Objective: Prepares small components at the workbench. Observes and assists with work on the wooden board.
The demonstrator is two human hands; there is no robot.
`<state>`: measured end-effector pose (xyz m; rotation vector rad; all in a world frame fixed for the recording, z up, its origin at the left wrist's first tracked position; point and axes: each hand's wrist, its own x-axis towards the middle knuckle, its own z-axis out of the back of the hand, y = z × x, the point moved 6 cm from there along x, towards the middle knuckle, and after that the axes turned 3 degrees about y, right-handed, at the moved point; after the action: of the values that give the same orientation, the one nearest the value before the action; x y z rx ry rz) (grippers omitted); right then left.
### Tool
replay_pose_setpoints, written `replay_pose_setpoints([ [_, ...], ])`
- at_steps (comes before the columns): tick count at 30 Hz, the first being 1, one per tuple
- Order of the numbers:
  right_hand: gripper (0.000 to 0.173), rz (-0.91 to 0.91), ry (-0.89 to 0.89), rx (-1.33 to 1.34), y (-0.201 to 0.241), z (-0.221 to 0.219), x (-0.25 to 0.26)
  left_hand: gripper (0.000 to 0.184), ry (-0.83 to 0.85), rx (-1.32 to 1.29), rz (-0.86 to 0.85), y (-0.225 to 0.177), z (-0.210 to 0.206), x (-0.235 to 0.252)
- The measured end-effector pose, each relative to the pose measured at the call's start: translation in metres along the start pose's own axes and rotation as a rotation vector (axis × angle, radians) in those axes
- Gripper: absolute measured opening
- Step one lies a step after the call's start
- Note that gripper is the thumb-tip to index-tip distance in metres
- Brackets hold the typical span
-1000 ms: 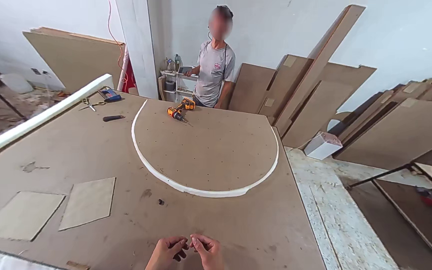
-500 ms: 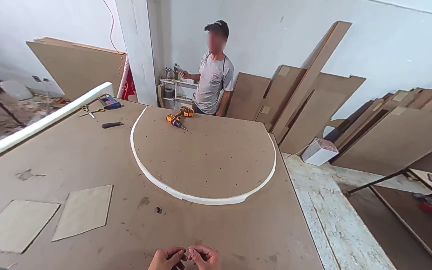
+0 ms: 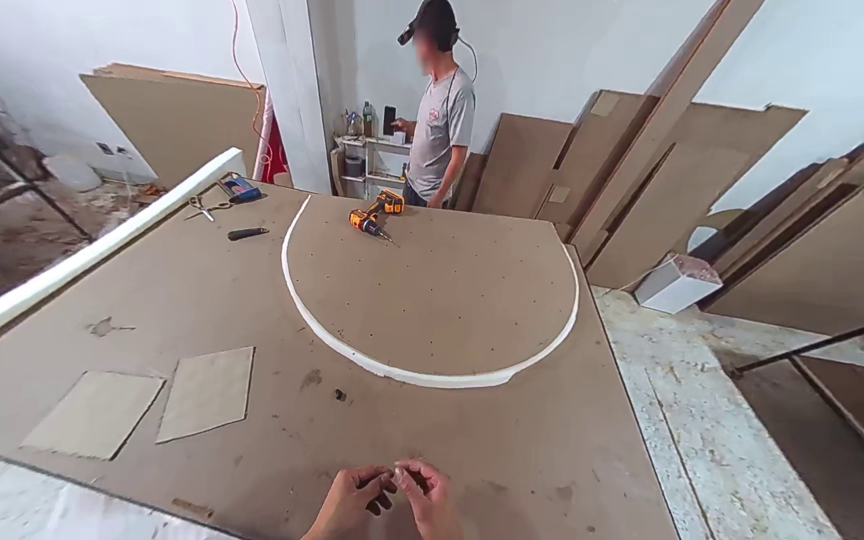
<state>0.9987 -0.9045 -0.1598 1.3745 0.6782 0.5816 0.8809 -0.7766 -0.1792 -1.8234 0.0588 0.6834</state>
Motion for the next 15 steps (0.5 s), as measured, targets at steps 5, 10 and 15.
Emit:
replay_pose_setpoints([
  [5,0.015,-0.141,-0.043,-0.031,0.004,0.0,0.004,0.026,0.055,-0.003,-0.004,-0.002,-0.007,-0.002],
  [10,0.028,-0.13,-0.152,-0.11,0.007,0.005,0.008,0.027,0.044,-0.013,-0.003,0.003,-0.003,-0.005],
  [15,0.025,-0.101,-0.143,-0.113,0.001,-0.005,0.004,0.027,-0.035,-0.013,-0.055,-0.006,0.02,-0.007],
])
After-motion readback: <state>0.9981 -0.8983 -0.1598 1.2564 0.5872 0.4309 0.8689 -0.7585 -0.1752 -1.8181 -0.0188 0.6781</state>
